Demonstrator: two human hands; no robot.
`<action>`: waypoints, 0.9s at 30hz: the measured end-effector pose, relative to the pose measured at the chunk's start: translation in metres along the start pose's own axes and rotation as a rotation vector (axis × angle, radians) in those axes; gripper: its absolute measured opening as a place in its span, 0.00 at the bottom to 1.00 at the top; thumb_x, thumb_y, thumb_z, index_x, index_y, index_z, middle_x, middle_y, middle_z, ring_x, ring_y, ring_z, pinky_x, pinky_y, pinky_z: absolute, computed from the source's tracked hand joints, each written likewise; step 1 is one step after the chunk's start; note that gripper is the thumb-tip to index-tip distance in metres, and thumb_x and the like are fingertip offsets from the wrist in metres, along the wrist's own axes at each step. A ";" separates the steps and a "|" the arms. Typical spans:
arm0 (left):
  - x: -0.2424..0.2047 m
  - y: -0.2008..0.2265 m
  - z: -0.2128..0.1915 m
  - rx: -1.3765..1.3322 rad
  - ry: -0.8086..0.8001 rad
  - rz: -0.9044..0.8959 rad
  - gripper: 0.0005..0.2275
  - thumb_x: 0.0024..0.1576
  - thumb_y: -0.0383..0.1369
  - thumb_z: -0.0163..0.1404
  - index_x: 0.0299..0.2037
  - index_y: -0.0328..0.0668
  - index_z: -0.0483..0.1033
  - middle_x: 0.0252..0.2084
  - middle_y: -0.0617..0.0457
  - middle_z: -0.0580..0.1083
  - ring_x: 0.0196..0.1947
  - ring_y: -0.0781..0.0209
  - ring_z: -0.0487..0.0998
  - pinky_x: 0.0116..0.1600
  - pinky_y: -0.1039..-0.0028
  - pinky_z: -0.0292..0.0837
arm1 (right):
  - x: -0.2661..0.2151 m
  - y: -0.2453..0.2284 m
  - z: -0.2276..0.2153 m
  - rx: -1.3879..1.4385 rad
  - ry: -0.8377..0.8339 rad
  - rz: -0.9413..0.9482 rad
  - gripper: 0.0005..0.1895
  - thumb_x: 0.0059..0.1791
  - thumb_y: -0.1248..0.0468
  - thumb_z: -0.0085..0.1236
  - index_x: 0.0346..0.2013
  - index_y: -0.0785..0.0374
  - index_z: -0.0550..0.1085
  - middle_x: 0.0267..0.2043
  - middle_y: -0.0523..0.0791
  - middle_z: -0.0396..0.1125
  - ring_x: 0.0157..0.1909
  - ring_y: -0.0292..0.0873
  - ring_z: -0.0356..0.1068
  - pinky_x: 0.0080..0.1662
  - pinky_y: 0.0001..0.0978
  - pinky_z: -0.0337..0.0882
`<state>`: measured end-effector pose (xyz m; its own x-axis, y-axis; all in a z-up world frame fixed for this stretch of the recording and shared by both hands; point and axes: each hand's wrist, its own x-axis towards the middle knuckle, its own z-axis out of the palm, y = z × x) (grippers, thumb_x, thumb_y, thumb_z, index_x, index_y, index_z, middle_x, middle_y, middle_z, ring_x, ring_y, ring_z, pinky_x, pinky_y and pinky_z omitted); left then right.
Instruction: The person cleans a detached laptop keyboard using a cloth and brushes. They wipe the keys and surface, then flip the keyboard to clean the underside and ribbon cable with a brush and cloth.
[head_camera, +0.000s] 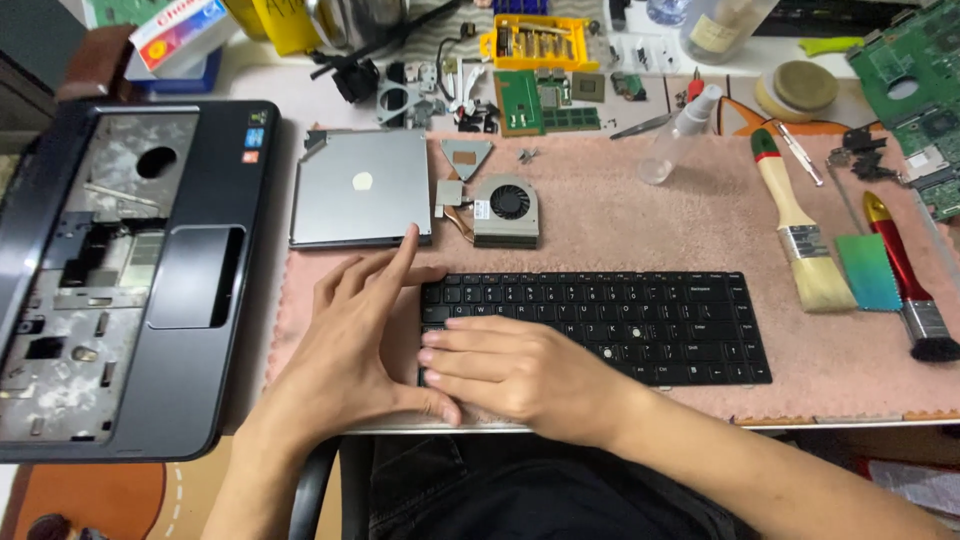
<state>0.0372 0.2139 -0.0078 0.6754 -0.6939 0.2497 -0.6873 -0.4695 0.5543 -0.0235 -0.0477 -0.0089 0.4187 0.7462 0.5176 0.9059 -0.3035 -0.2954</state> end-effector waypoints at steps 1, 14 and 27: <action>-0.001 -0.002 0.001 -0.007 -0.004 -0.002 0.78 0.33 0.71 0.71 0.89 0.44 0.34 0.79 0.50 0.75 0.82 0.39 0.63 0.82 0.45 0.47 | -0.005 0.000 -0.004 0.004 -0.003 0.006 0.14 0.62 0.71 0.66 0.61 0.78 0.81 0.68 0.61 0.77 0.72 0.64 0.77 0.76 0.63 0.74; 0.000 -0.013 0.007 0.042 -0.043 -0.084 0.82 0.22 0.70 0.74 0.90 0.44 0.42 0.81 0.50 0.73 0.81 0.36 0.62 0.82 0.42 0.47 | -0.124 -0.015 -0.102 -0.122 -0.038 0.256 0.13 0.61 0.68 0.60 0.59 0.68 0.82 0.67 0.53 0.78 0.70 0.55 0.81 0.74 0.57 0.79; -0.004 -0.018 0.011 0.047 0.001 -0.048 0.86 0.17 0.68 0.73 0.92 0.53 0.35 0.77 0.55 0.76 0.82 0.38 0.63 0.82 0.41 0.45 | -0.221 -0.041 -0.174 -0.235 0.070 0.607 0.14 0.56 0.77 0.58 0.53 0.67 0.85 0.58 0.46 0.83 0.70 0.58 0.82 0.74 0.55 0.81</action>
<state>0.0439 0.2192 -0.0278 0.7083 -0.6694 0.2243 -0.6656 -0.5273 0.5281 -0.1423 -0.3038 0.0285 0.8560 0.3633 0.3678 0.4936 -0.7859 -0.3724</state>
